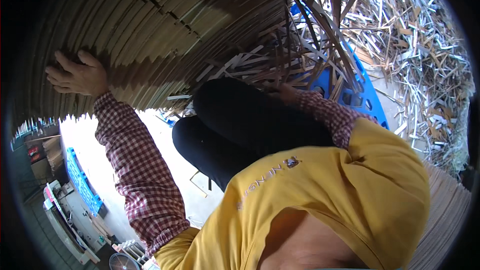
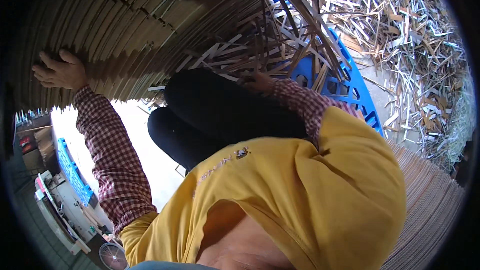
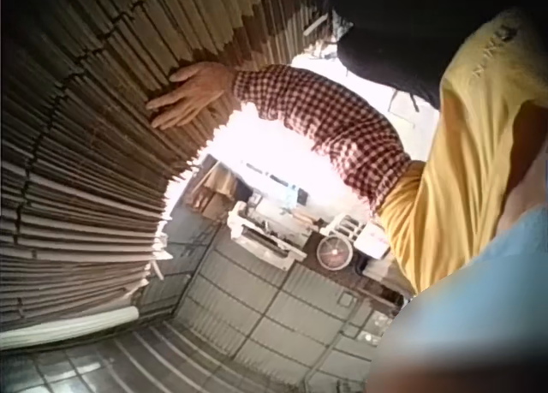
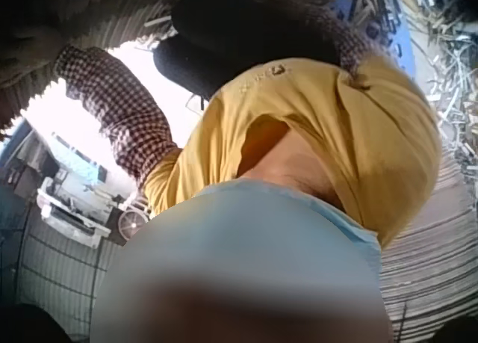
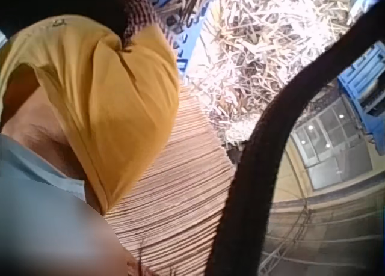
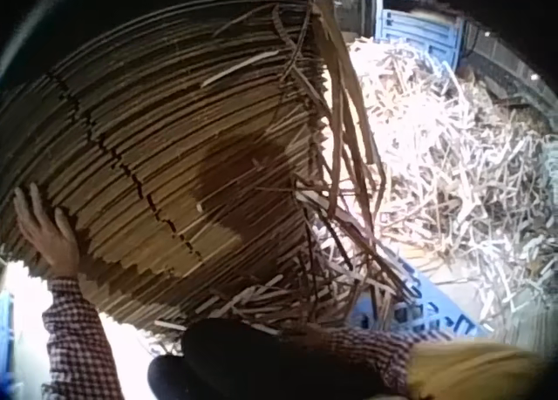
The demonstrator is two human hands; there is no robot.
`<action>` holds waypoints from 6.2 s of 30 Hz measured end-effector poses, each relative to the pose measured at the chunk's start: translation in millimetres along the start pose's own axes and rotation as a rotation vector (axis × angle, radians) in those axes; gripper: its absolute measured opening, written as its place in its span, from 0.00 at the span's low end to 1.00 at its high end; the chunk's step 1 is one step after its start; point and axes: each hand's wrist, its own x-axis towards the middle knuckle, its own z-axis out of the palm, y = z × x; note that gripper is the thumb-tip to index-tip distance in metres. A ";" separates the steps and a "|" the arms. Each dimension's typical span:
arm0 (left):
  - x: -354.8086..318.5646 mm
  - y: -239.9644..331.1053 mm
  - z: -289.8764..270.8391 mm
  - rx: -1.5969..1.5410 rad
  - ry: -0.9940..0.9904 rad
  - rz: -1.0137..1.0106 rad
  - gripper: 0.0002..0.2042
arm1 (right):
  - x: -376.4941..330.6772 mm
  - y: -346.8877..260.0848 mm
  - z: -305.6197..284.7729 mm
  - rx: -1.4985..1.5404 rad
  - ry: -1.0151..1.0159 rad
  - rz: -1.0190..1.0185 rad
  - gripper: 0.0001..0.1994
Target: The recorder is using a pair of scissors to trim or cut edges off of corrugated cardboard sheets in a factory or warehouse setting.
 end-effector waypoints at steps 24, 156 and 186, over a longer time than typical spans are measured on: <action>-3.9 2.9 -0.1 -0.021 -0.025 -0.006 0.25 | 169.3 20.0 11.0 1.702 0.046 0.739 0.12; -1.4 -18.8 -3.9 -0.038 0.023 0.138 0.20 | -234.1 -34.1 -67.5 0.424 -0.910 1.226 0.18; -11.9 -31.4 -3.9 0.014 0.049 0.143 0.19 | 162.3 35.0 50.6 0.712 -0.228 0.685 0.14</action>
